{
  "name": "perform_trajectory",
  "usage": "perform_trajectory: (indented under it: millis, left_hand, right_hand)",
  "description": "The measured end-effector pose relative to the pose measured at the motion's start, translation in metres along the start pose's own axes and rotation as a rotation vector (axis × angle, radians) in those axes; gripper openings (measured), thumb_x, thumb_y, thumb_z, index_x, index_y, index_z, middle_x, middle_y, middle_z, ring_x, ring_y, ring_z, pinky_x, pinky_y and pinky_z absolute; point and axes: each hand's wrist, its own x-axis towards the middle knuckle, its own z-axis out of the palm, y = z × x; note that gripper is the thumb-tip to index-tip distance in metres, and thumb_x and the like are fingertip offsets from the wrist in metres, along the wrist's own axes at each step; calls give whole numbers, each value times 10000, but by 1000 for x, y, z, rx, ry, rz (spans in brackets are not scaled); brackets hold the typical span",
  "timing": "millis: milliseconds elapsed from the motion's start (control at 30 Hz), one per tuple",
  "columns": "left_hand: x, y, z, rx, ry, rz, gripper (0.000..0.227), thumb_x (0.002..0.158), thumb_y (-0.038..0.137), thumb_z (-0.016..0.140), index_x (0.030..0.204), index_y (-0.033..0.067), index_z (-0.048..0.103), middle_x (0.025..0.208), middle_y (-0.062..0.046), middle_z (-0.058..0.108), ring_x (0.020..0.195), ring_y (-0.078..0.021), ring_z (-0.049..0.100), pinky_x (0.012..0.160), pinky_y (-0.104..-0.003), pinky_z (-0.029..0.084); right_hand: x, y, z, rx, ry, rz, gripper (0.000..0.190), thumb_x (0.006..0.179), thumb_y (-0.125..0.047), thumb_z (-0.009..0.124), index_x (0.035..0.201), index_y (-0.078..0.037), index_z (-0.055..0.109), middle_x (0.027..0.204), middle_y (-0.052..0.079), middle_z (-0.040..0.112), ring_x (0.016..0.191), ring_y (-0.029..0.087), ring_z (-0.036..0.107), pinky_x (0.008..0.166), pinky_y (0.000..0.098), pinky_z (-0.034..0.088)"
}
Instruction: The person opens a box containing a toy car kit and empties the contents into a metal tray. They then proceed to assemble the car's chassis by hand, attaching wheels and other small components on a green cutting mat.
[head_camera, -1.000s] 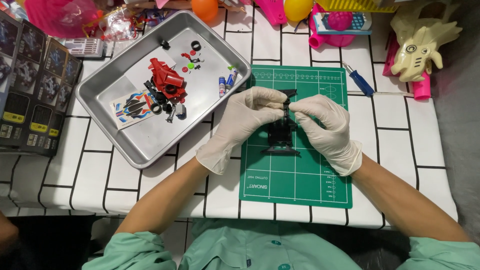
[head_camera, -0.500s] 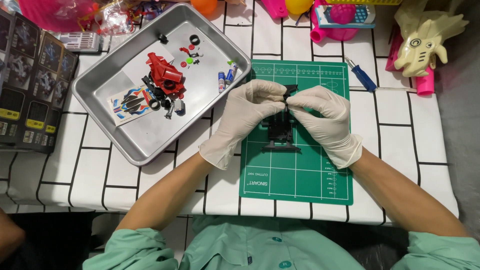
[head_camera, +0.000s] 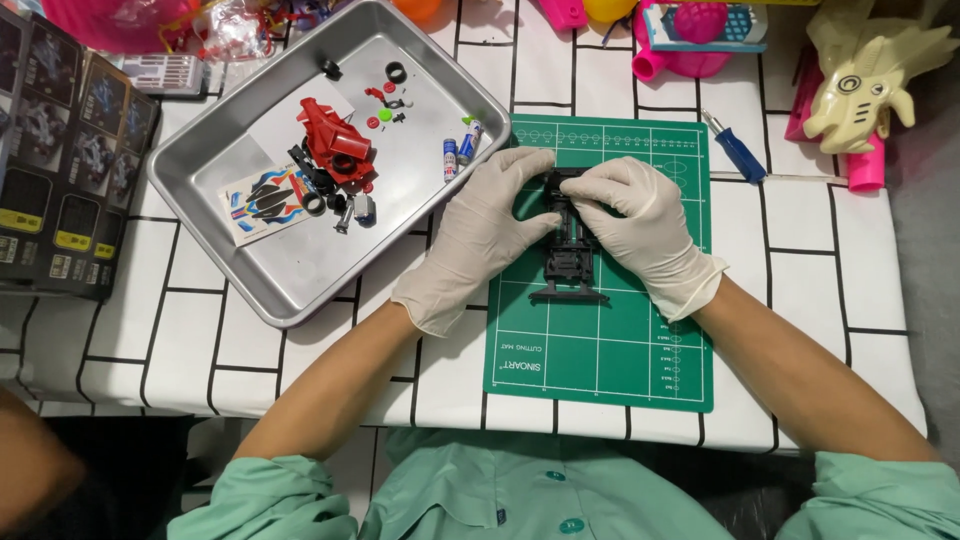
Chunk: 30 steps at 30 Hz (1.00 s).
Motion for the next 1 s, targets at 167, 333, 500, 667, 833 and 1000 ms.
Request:
perform_trajectory:
  millis: [167, 333, 500, 667, 833, 1000]
  left_hand:
    - [0, 3, -1, 166, -146, 5, 717, 804, 252, 888, 1426, 89, 570, 1393, -190, 598, 1265, -411, 604, 1023, -530, 544]
    - [-3, -9, 4, 180, -147, 2, 715, 792, 301, 899, 1415, 153, 580, 1396, -145, 591, 1279, -381, 599, 1035, -519, 539]
    - [-4, -12, 7, 175, -138, -14, 680, 779, 335, 904, 1373, 241, 587, 1403, -88, 576, 1284, -344, 601, 1042, -502, 534]
    - [-3, -13, 7, 190, -164, -32, 579, 794, 373, 887, 1277, 279, 583, 1410, -56, 569, 1287, -318, 606, 1033, -483, 526]
    - [-4, -14, 7, 200, -152, -5, 573, 798, 377, 883, 1275, 266, 584, 1414, -88, 575, 1272, -339, 614, 1032, -489, 526]
    - [-5, -12, 6, 216, -147, 15, 571, 802, 372, 882, 1278, 270, 584, 1417, -96, 573, 1269, -341, 614, 1032, -490, 528]
  right_hand:
    - [-1, 4, 0, -63, -27, -8, 104, 975, 37, 754, 998, -56, 794, 918, 101, 721, 833, 331, 681, 751, 430, 545]
    - [-3, 7, 1, -82, -55, 0, 88, 984, 23, 754, 999, -56, 790, 927, 95, 719, 850, 332, 682, 760, 428, 547]
    - [-4, 9, 2, -96, -63, -2, 80, 1000, -2, 754, 1004, -71, 794, 931, 78, 715, 849, 320, 678, 751, 409, 547]
    - [-3, 9, 4, -100, -57, -9, 69, 1007, -5, 749, 993, -60, 789, 926, 76, 714, 841, 305, 678, 749, 410, 547]
    - [-3, 9, 3, -124, -58, -44, 75, 1005, 9, 743, 982, -50, 785, 918, 70, 704, 833, 301, 669, 744, 403, 542]
    - [-3, 10, 4, -146, -54, -58, 81, 1004, 3, 743, 981, -61, 786, 919, 62, 704, 831, 298, 670, 720, 401, 544]
